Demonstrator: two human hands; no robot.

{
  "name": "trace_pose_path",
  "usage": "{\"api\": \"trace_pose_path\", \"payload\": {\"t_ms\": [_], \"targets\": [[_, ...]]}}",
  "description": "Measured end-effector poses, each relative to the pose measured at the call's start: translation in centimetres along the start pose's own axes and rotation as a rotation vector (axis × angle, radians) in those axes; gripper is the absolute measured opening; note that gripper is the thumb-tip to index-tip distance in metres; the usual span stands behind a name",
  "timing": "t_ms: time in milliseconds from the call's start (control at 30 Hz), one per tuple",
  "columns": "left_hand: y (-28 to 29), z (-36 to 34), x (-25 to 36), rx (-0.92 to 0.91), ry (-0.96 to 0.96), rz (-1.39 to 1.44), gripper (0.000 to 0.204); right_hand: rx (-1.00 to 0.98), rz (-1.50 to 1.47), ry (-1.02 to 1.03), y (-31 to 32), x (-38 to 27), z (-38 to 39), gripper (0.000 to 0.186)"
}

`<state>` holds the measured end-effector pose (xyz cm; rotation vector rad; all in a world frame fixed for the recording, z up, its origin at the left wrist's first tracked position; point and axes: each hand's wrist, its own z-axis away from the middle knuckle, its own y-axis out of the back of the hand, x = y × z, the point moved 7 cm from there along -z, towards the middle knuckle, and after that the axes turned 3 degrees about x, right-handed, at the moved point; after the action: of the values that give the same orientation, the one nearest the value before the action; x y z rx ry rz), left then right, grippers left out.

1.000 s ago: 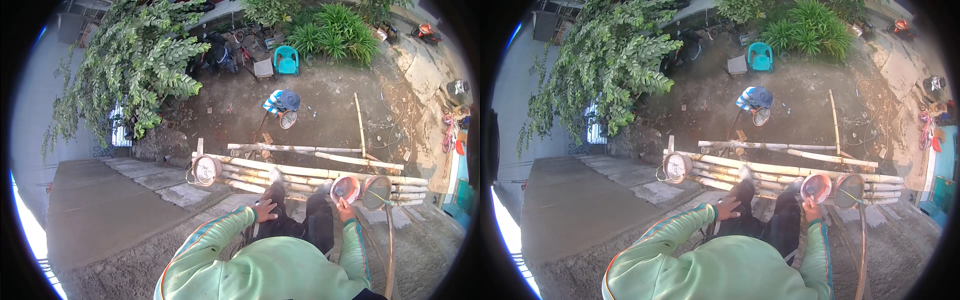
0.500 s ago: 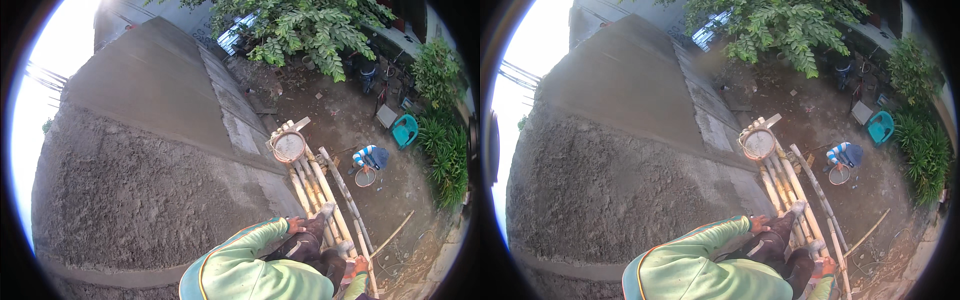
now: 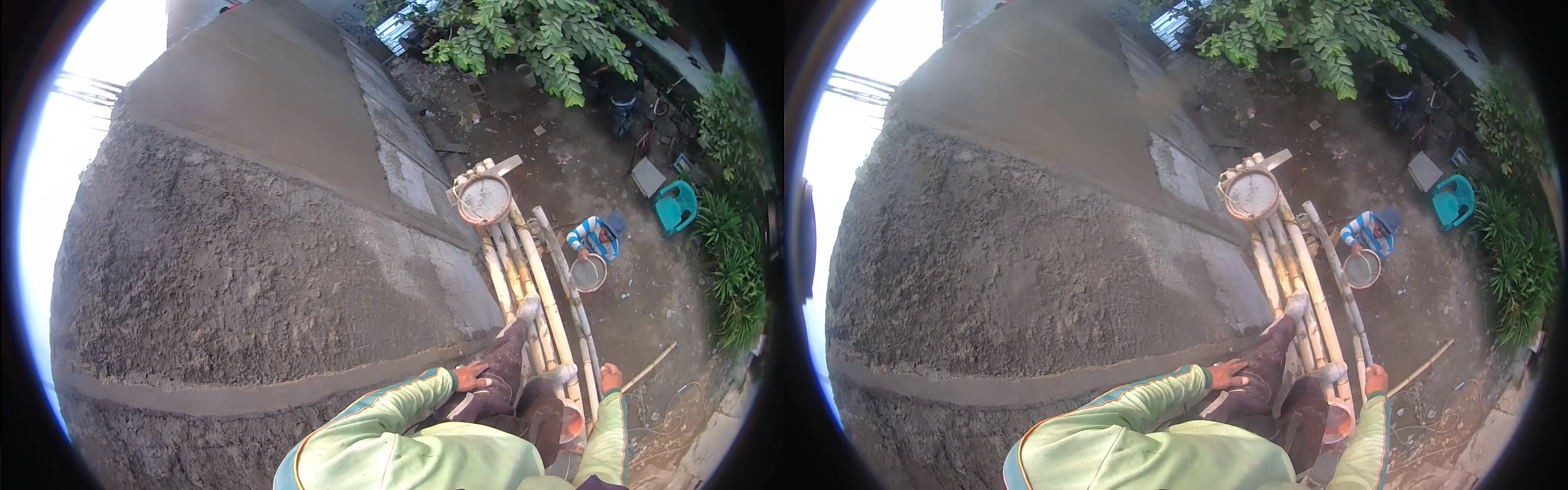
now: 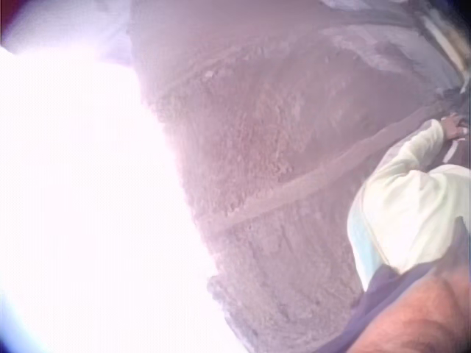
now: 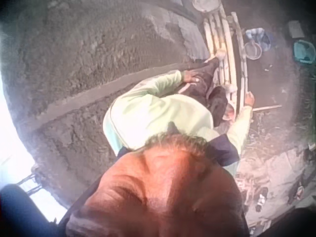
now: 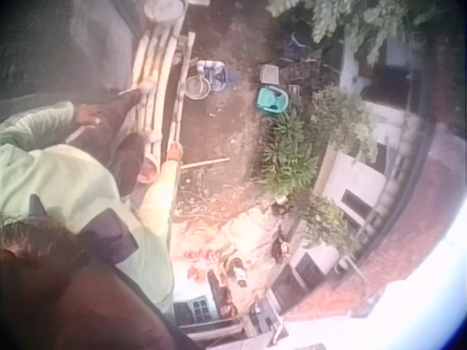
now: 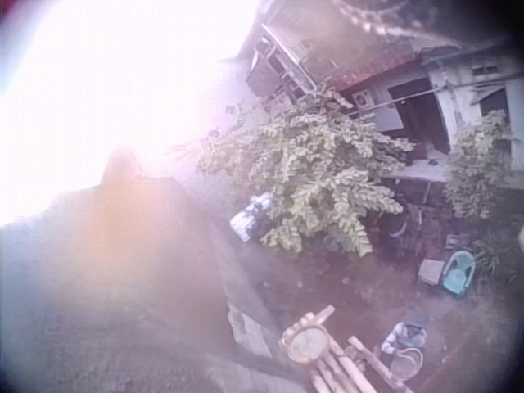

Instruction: The person scoops wet cement from a basin using a trowel and applies it to a vertical wall. They repeatedly smooth the surface with the trowel while standing on a bamboo scaffold. Another person is visible below, assisting with the cement supply.

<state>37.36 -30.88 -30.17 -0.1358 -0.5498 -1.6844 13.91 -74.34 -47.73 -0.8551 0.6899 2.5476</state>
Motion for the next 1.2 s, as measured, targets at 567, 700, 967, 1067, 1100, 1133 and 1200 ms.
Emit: {"api": "trace_pose_path", "payload": {"t_ms": [567, 700, 967, 1067, 1100, 1133, 1200], "targets": [[1.2, -15.7, 4.3, 0.096, 0.208, -0.356, 0.107, -0.075, 0.217, -0.142, -16.3, 5.9, -17.2, 0.059], [2.7, -16.4, 2.4, 0.153, 0.174, -0.356, 0.107, -0.074, 0.277, -0.122, -20.0, 5.8, -25.1, 0.059], [4.4, -17.8, 1.9, 0.202, 0.072, -0.294, 0.103, 0.015, 0.46, -0.093, -20.0, 8.2, -36.9, 0.065], [5.3, -18.2, 1.9, 0.239, 0.046, -0.258, 0.102, 0.128, 0.621, -0.065, -18.9, 9.3, -40.1, 0.068], [5.6, -18.2, 1.6, 0.248, 0.048, -0.25, 0.102, 0.132, 0.657, -0.091, -18.6, 9.5, -41.2, 0.072], [5.9, -18.2, 1.4, 0.257, 0.051, -0.243, 0.102, 0.16, 0.664, -0.089, -18.2, 9.6, -41.9, 0.073], [6.2, -18.2, 0.9, 0.282, 0.028, -0.27, 0.103, 0.228, 0.679, -0.083, -17.0, 10.1, -43.6, 0.076]]}}
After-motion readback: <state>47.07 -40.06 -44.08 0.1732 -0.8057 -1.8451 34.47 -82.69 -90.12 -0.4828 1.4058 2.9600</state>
